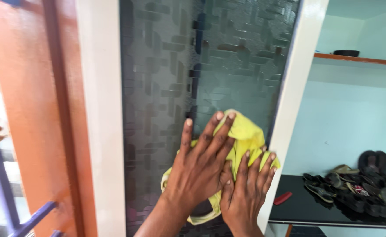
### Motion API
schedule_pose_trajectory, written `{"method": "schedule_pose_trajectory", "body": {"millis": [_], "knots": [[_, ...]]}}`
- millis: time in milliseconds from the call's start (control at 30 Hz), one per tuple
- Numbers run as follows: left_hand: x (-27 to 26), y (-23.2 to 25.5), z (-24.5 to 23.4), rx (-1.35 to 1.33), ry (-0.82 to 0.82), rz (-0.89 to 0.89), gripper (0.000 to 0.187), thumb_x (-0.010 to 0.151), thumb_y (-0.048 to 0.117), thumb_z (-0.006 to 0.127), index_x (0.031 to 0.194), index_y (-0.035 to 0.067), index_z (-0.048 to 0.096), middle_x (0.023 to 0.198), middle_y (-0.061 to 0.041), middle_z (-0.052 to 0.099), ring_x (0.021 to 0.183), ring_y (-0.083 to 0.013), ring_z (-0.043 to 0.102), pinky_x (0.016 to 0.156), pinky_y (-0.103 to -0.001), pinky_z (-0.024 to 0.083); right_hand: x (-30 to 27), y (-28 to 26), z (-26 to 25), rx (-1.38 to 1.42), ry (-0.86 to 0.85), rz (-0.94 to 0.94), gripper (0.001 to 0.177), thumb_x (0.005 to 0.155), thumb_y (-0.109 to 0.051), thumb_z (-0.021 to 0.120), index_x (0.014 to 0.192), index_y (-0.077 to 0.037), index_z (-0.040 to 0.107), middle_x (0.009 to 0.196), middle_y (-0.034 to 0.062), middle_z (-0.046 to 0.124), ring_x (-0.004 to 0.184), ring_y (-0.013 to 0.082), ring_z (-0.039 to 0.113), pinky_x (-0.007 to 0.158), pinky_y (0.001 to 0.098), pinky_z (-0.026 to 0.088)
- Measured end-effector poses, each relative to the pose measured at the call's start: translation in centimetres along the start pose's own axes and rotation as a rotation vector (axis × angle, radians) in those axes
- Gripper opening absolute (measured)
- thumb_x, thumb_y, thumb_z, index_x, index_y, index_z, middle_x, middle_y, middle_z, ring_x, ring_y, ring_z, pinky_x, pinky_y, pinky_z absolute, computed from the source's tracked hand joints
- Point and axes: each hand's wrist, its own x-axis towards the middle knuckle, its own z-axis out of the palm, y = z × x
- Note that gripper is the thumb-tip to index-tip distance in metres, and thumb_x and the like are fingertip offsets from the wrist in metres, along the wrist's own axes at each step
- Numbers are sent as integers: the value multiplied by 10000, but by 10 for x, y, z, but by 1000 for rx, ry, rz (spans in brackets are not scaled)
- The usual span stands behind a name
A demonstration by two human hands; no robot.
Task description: The person wipes a patterned glass door with a yellow cloth using both hands. They move the cloth in circular and vertical motions across the surface, covering different sections of the door throughout the clip.
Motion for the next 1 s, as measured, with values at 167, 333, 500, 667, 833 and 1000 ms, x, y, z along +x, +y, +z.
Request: {"method": "schedule_pose_trajectory", "body": {"millis": [167, 333, 500, 667, 833, 1000], "knots": [[19, -51, -24, 72, 32, -83, 504, 1008, 435, 476, 1331, 120, 700, 1708, -105, 331, 1594, -286, 202, 1228, -631, -28, 59, -36, -1, 27, 9, -47, 688, 995, -336, 472, 1600, -42, 325, 1647, 382, 156, 1538, 592, 87, 1221, 695, 87], [21, -90, -64, 232, 65, -262, 579, 973, 384, 494, 1425, 63, 661, 1726, -123, 296, 1616, -309, 137, 1220, -672, -74, 114, -83, -2, 58, 36, -164, 662, 1020, -430, 514, 1618, -197, 348, 1665, 339, 156, 1547, 560, 67, 1229, 697, 83], [21, -113, -91, 175, 134, -413, 674, 910, 334, 489, 1467, -37, 568, 1682, -218, 275, 1583, -390, 131, 1167, -730, -66, 157, -122, -13, 83, 4, -267, 565, 1080, -418, 469, 1617, -254, 416, 1723, 240, 147, 1596, 481, 45, 1281, 664, 81], [14, -116, -93, 196, 183, -456, 611, 996, 279, 445, 1507, -47, 526, 1699, -241, 251, 1595, -407, 141, 1199, -710, -55, 215, -157, -17, 176, -18, -183, 565, 1099, -436, 442, 1606, -188, 411, 1709, 242, 94, 1575, 475, 7, 1270, 642, 55], [8, -114, -90, 279, 158, -502, 618, 1060, 330, 431, 1601, 30, 438, 1717, -230, 237, 1612, -389, 136, 1210, -675, -89, 234, -198, -15, 144, -21, -184, 688, 1073, -425, 432, 1633, -53, 285, 1693, 254, 62, 1548, 463, -31, 1253, 636, 31], [-8, -108, -87, 207, 132, -532, 667, 1057, 403, 425, 1635, 77, 369, 1699, -240, 229, 1597, -410, 131, 1184, -667, -112, 213, -201, -11, 95, -7, -201, 703, 1095, -416, 395, 1648, -6, 249, 1721, 225, 71, 1586, 420, -27, 1287, 623, 17]]}}
